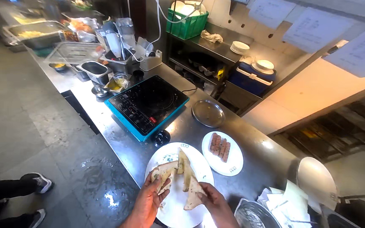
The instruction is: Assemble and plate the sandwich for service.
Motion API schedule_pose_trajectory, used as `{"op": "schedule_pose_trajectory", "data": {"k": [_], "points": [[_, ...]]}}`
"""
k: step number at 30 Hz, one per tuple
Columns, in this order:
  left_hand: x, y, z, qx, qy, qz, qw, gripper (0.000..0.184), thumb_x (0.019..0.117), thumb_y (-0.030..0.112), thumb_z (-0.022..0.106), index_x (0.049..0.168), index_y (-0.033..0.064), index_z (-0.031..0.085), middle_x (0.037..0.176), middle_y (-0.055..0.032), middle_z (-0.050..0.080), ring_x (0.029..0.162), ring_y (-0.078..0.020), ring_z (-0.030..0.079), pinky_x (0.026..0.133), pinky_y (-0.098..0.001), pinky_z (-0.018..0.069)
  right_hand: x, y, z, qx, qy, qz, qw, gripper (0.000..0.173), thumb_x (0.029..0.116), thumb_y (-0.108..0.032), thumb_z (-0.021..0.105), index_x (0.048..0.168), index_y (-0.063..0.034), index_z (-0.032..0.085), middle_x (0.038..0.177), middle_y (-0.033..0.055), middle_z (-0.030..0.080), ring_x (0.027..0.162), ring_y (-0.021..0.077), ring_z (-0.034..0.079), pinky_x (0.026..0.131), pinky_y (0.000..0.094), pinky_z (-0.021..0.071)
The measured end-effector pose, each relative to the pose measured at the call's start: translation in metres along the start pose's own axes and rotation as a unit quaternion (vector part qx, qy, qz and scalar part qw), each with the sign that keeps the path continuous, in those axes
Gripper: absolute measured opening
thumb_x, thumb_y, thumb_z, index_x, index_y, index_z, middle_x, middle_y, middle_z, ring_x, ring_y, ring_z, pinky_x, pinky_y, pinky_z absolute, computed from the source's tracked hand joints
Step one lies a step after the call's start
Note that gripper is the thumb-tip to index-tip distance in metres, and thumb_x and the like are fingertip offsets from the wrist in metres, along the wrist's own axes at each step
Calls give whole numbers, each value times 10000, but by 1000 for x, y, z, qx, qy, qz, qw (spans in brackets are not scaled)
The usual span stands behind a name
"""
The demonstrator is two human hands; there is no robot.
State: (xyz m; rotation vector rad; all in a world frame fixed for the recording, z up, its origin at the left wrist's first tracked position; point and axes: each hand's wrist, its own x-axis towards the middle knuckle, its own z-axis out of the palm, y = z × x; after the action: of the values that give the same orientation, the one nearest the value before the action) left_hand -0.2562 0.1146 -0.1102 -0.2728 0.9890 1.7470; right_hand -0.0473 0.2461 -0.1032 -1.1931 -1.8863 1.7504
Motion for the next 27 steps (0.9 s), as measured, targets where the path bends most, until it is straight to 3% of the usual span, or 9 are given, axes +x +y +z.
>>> {"op": "schedule_pose_trajectory", "data": {"k": [3, 6, 9, 12, 15, 18, 20, 24, 27], "points": [[-2, 1, -2, 35, 29, 6, 999, 403, 1064, 93, 483, 1465, 115, 448, 1198, -117, 650, 947, -215, 678, 758, -362, 584, 15, 24, 0, -57, -1, 51, 997, 362, 956, -140, 680, 1296, -25, 628, 1077, 99, 721, 948, 174, 704, 875, 379, 592], [-7, -1, -1, 59, 23, -7, 998, 351, 1052, 82, 498, 1402, 110, 510, 1157, -98, 666, 924, -184, 669, 755, -338, 568, 26, 33, 7, -153, 45, 85, 983, 409, 947, -209, 714, 1307, -49, 607, 1038, 104, 729, 902, 214, 713, 842, 430, 590], [-10, -6, -2, 85, -5, -27, 996, 313, 1038, 69, 517, 1348, 96, 554, 1115, -98, 684, 893, -176, 676, 712, -311, 564, 24, 28, 6, -273, 69, 77, 956, 558, 906, -359, 761, 1352, -64, 601, 1194, 159, 681, 977, 287, 704, 880, 503, 580], [-14, -11, -1, 153, -45, -42, 986, 304, 1015, 53, 554, 1317, 74, 584, 1107, -84, 679, 904, -165, 658, 735, -312, 548, 13, 22, 1, -319, 101, 44, 941, 566, 917, -380, 745, 1366, -62, 615, 1277, 216, 631, 900, 303, 708, 800, 495, 598], [-14, -16, -1, 237, -112, -33, 964, 323, 980, 70, 617, 1303, 61, 618, 1137, -79, 696, 945, -163, 669, 767, -326, 562, -2, 11, -3, -248, 99, -9, 964, 460, 967, -271, 679, 1356, -34, 611, 1153, 148, 690, 839, 224, 700, 738, 411, 598], [-13, -21, 6, 281, -154, -51, 946, 320, 941, 67, 683, 1253, 35, 616, 1073, -83, 707, 933, -170, 683, 797, -339, 583, -19, 1, -1, -76, 22, -14, 997, 424, 967, -69, 587, 1382, 6, 545, 1057, 102, 707, 878, 170, 691, 783, 363, 590], [-12, -29, 12, 304, -150, -78, 938, 335, 926, 81, 720, 1230, 17, 594, 1043, -95, 704, 914, -179, 690, 805, -352, 589, -25, 2, 3, 47, 12, -1, 999, 391, 973, 22, 504, 1362, 22, 531, 1049, 101, 710, 859, 158, 693, 745, 332, 589], [-9, -43, 13, 382, -143, -112, 906, 397, 925, 179, 758, 1236, 21, 567, 1042, -115, 708, 894, -205, 706, 789, -381, 600, -22, 14, 8, 196, 90, 42, 976, 288, 1037, -37, 383, 1271, 26, 538, 893, 106, 702, 743, 171, 683, 632, 318, 571], [0, -47, 7, 551, -169, -90, 812, 479, 938, 375, 735, 1219, 6, 616, 1033, -132, 725, 900, -229, 718, 827, -426, 594, -19, 18, 11, 157, 110, 62, 979, 284, 1047, -82, 418, 1284, 23, 533, 899, 99, 673, 739, 174, 675, 632, 328, 574]]}}
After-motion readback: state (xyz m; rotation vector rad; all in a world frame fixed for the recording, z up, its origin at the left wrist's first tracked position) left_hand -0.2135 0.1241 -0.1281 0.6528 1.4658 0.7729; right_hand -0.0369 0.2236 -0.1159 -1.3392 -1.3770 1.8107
